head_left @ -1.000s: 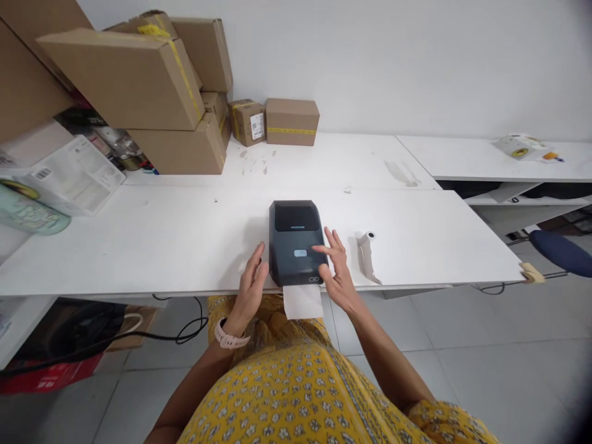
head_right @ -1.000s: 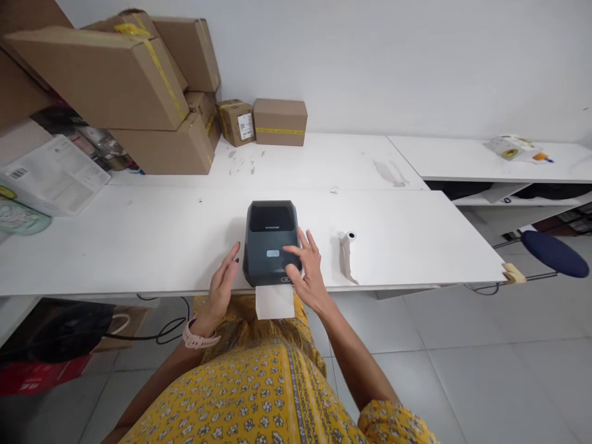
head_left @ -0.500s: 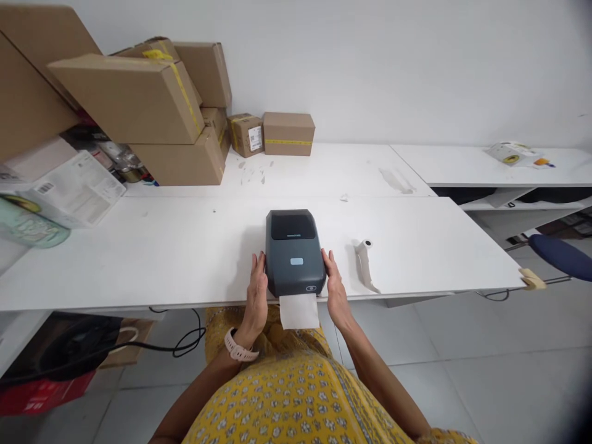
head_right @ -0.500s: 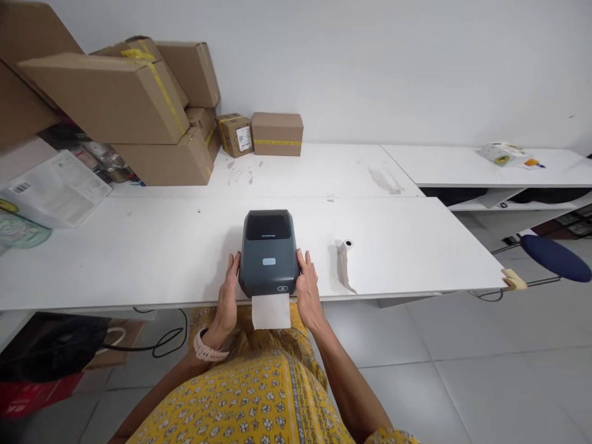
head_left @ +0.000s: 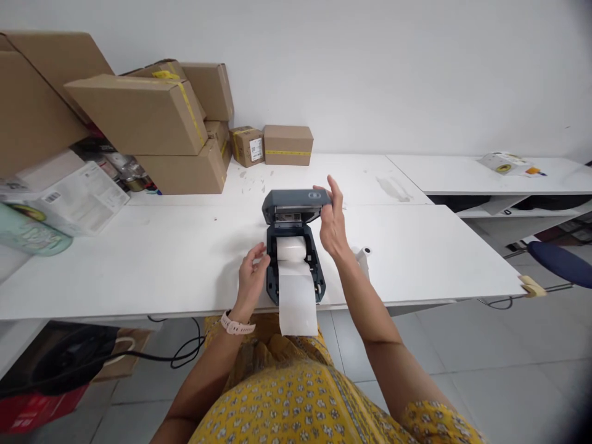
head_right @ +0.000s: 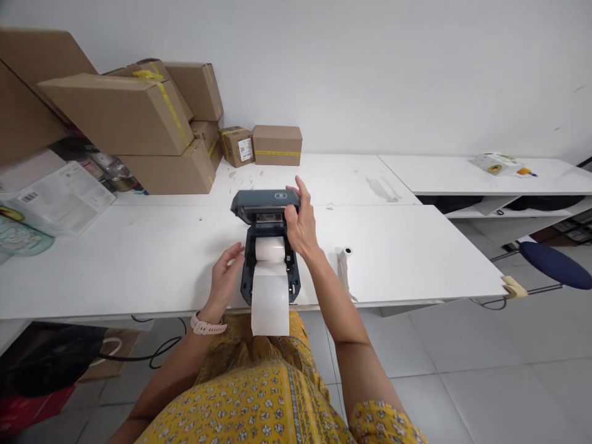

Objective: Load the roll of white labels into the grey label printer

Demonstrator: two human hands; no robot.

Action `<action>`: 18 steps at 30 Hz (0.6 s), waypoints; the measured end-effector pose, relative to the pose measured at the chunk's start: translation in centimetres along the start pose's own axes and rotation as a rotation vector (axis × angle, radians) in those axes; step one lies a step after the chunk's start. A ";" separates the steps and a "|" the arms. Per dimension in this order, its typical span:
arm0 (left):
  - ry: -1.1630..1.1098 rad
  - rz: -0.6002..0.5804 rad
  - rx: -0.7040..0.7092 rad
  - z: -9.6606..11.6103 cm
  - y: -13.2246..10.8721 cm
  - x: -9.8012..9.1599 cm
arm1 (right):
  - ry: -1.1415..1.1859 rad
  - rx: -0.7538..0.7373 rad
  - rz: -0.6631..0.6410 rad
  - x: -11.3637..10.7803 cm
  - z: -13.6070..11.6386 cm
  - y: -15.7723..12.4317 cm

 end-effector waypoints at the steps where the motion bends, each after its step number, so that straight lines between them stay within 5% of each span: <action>1: 0.053 -0.014 -0.039 -0.6 -0.1 0.1 | -0.026 0.018 0.005 0.1 0.2 1.3; 5: 0.200 -0.099 -0.137 -2.0 -0.3 0.6 | -0.086 0.096 -0.010 0.5 1.2 5.5; 13: 0.331 -0.179 -0.119 -1.4 2.1 1.2 | -0.041 0.213 -0.044 0.9 4.2 10.2; 18: 0.496 -0.195 -0.090 -1.0 3.0 1.4 | -0.077 0.006 -0.064 -1.0 0.7 8.4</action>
Point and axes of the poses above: each hand's wrist, its own y-axis towards the middle knuckle, its own x-axis out of the palm, z = x × y, the point moved 5 cm from there along y, towards the middle knuckle, and after that the axes turned 13 degrees about y, right-handed, at the moved point
